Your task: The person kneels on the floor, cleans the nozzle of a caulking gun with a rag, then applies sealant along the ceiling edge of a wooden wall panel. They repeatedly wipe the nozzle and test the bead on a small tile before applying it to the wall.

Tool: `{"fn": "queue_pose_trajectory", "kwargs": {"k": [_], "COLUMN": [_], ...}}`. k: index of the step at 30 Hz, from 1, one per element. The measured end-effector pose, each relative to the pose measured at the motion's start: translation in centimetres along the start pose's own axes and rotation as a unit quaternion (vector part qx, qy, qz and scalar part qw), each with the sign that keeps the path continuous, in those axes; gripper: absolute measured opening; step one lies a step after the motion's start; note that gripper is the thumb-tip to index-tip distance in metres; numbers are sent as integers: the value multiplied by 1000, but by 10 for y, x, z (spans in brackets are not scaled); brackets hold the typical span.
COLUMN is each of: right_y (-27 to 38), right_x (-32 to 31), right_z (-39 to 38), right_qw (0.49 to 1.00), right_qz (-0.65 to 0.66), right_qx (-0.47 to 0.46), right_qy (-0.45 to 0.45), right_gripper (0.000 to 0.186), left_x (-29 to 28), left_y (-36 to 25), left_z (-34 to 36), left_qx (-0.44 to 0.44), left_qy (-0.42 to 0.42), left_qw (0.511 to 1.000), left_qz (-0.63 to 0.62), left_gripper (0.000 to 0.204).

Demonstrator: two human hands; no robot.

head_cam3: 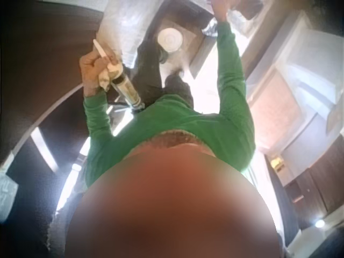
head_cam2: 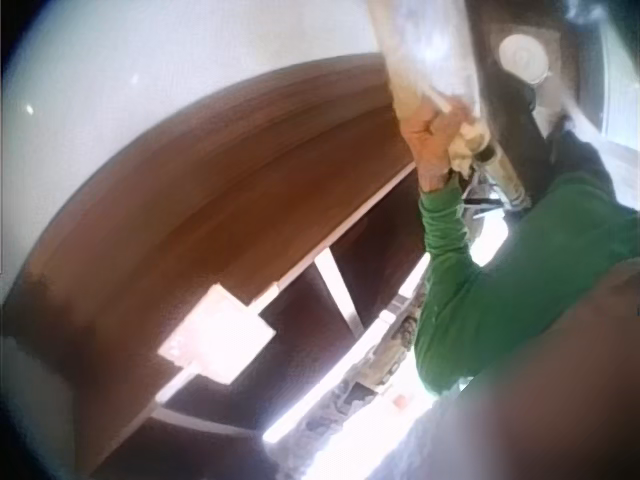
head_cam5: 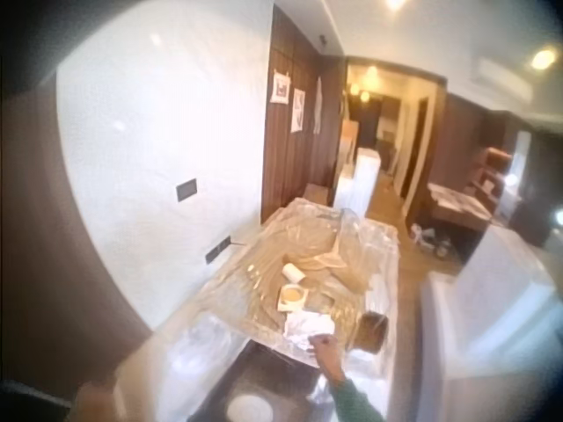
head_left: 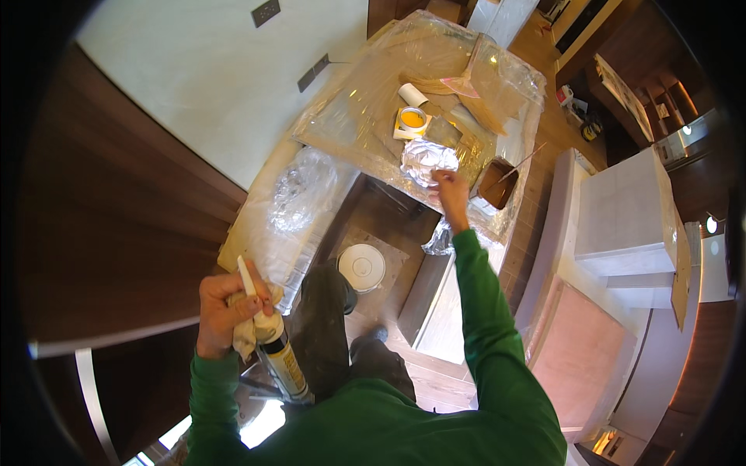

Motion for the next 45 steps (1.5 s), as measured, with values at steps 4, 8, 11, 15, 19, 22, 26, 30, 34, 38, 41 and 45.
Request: {"fn": "queue_pose_trajectory", "kwargs": {"k": [4,8,11,15,19,22,26,30,34,38,41,45], "right_y": [-19,-28,-27,-32,-44,-46,-13,40,89,148,187,218], "right_x": [-21,-19,-15,-16,-27,-35,-50,-43,-15,17,32,37], "right_z": [113,165,183,194,208,213,177,62,-107,-234,-300,-343], "right_qw": [955,935,930,929,935,974,963,927,854,823,835,842], "right_qz": [-260,-283,-286,-268,-240,-51,193,374,468,478,448,399], "right_qx": [-32,17,42,63,67,91,97,35,42,38,7,64], "right_qy": [-140,-212,-227,-249,-251,-203,-159,22,226,305,319,357], "right_gripper": [51,73,85,81,63,39,18,30,36,48,51,56], "left_x": [-15,-27,-34,-41,-43,-39,-33,-31,-18,1,18,41], "left_y": [17,26,29,32,33,30,18,3,-5,-5,-5,-11], "left_z": [17,28,29,32,33,35,31,23,13,3,-8,-20], "left_qx": [-47,-48,-58,-53,-53,-38,-22,-56,16,79,47,104], "left_qy": [-66,-110,-122,-121,-109,-100,-83,-71,-18,19,23,38], "left_qw": [996,992,989,990,992,993,995,993,993,996,998,993], "left_qz": [-22,-22,-59,-40,-40,-44,-44,76,113,38,-17,29], "left_gripper": [28,30,24,26,29,30,30,26,20,18,19,19]}}
Point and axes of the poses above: each hand's wrist, its own z-axis towards the middle knuckle, its own x-axis out of the palm, y = z × x, the point moved 2 cm from there along z, towards the middle knuckle, and after that the axes turned 3 degrees about y, right-handed, at the moved point
